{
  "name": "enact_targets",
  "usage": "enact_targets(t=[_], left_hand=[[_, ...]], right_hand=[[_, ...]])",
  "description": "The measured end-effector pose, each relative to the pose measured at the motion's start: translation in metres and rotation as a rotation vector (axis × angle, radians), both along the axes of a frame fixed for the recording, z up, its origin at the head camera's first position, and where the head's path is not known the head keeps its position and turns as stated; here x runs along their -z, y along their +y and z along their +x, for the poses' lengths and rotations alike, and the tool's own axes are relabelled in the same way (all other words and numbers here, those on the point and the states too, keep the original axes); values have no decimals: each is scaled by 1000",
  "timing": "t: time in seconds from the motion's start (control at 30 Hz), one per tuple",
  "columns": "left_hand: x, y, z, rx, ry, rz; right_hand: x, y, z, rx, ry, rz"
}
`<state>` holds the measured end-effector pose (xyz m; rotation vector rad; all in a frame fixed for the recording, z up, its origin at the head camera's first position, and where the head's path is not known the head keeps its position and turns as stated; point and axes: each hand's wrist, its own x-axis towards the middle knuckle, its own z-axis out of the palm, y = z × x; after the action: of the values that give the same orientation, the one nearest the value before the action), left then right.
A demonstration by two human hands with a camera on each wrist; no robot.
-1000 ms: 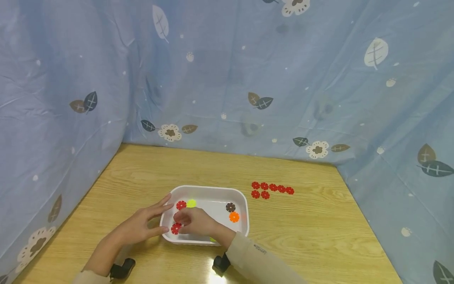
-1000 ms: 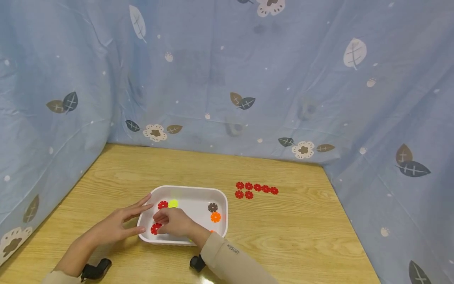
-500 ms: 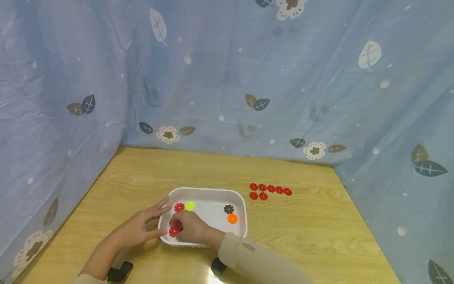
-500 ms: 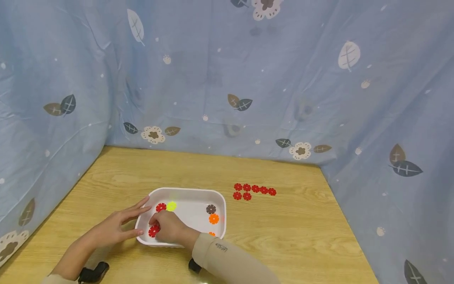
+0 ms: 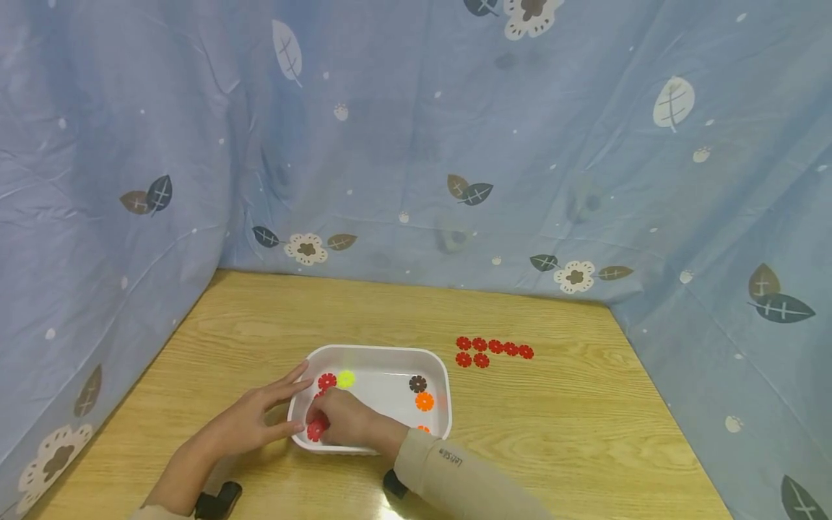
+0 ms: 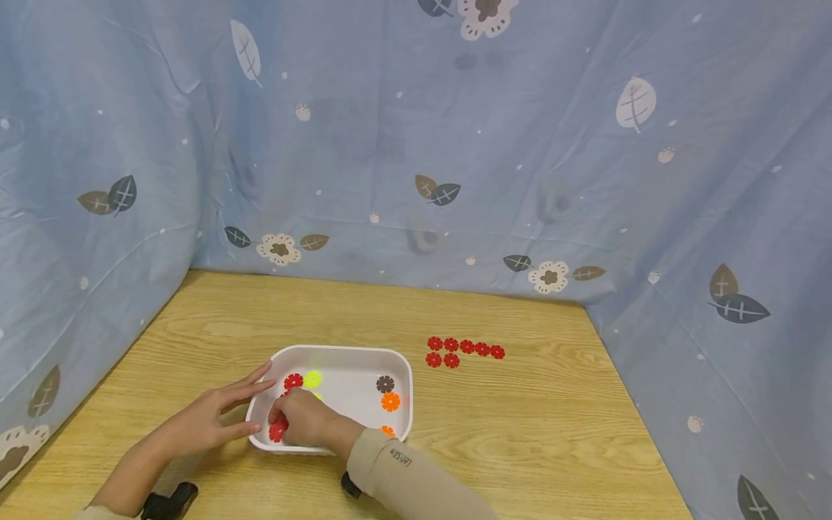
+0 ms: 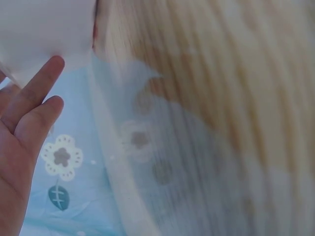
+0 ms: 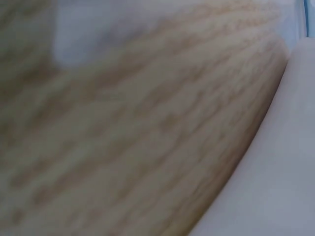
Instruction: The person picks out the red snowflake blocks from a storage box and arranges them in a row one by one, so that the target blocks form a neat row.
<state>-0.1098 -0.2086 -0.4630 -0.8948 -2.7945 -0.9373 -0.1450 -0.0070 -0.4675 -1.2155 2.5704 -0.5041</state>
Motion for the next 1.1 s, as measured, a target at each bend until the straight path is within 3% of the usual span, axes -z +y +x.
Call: enact_targets(t=[0.2,0.63,0.87,1.1], left_hand=[[0,0,1,0,-9,6],[2,-1,1,-5,-13,-5],[1,0,0,-21,-43,-4],[-1,0,0,-10,-47,-2]], right_hand=[[2,0,-1,-65,-6,-23],[3,-1,-2,-88,-14,-37],[-2,3,-3,-87,-92,-31],[-11,10,-3,-108,-107,-15]])
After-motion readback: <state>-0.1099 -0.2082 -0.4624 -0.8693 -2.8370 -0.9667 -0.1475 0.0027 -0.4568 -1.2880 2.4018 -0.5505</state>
